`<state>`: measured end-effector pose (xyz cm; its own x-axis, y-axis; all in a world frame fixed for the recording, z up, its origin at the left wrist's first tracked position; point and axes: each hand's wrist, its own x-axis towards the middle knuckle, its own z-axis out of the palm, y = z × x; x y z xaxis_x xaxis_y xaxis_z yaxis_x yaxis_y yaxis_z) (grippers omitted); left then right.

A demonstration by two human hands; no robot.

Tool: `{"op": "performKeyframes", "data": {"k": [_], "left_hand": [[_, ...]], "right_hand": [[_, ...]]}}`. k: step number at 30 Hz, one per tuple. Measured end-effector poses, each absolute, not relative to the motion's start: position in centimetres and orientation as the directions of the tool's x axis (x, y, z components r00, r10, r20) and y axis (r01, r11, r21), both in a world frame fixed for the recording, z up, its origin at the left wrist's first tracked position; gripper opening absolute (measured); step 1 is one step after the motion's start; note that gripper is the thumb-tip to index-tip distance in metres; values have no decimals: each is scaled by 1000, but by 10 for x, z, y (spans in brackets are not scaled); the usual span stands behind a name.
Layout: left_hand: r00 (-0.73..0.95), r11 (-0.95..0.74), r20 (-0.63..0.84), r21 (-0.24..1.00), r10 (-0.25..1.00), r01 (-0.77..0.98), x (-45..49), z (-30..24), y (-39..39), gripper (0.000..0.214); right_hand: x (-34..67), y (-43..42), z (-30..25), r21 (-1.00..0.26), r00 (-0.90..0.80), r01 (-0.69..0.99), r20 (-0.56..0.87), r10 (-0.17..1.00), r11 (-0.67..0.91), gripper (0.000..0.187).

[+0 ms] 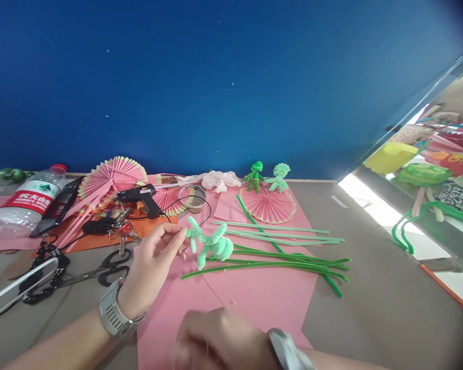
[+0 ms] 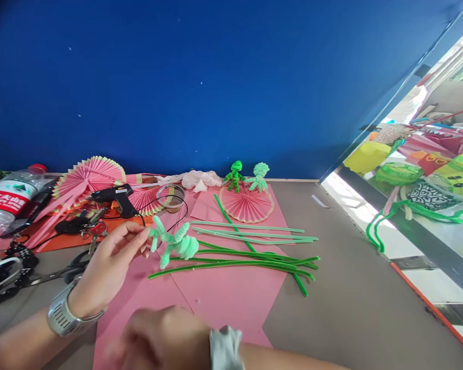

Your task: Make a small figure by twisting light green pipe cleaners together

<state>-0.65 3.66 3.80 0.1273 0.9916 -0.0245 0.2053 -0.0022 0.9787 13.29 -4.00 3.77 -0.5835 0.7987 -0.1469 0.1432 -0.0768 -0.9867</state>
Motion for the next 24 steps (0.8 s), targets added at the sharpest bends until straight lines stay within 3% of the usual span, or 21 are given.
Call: {"op": "performKeyframes", "data": {"k": [1,2,3,4,5,7,10,14,17,20,24], "left_hand": [[135,16,-41,983,990,182,-7,38,37,14],[140,27,-51,985,989,168,-6,37,37,14],[144,34,-57,986,988,162,-5,37,36,14],[150,39,-64,986,987,162,-4,37,35,14],[158,47,-74,985,985,167,-3,36,34,14],[183,70,-105,980,978,185,-1,36,32,14],[225,86,-131,976,966,198,1,35,29,14],[304,77,-129,981,944,178,2,33,26,11],[407,93,-157,981,900,171,3,34,24,11],[490,147,-197,979,849,139,2,37,22,12],[654,282,-227,959,721,21,-4,41,21,14]], "right_hand": [[137,-39,43,-980,-595,195,-89,799,36,19],[142,-37,48,-861,-570,390,52,820,326,19],[147,-35,53,-640,-565,538,209,798,548,16],[152,-31,56,-417,-527,644,366,767,641,10],[156,-28,59,-261,-493,729,442,750,633,9],[162,-20,60,-105,-454,821,474,754,561,16],[166,-12,55,-38,-480,832,452,752,554,11],[168,-7,51,-40,-519,803,441,732,594,16],[173,-1,55,-131,-524,787,376,764,604,13],[182,9,61,-393,-509,711,285,812,583,11],[191,17,62,-807,-542,425,137,829,411,12]]}}
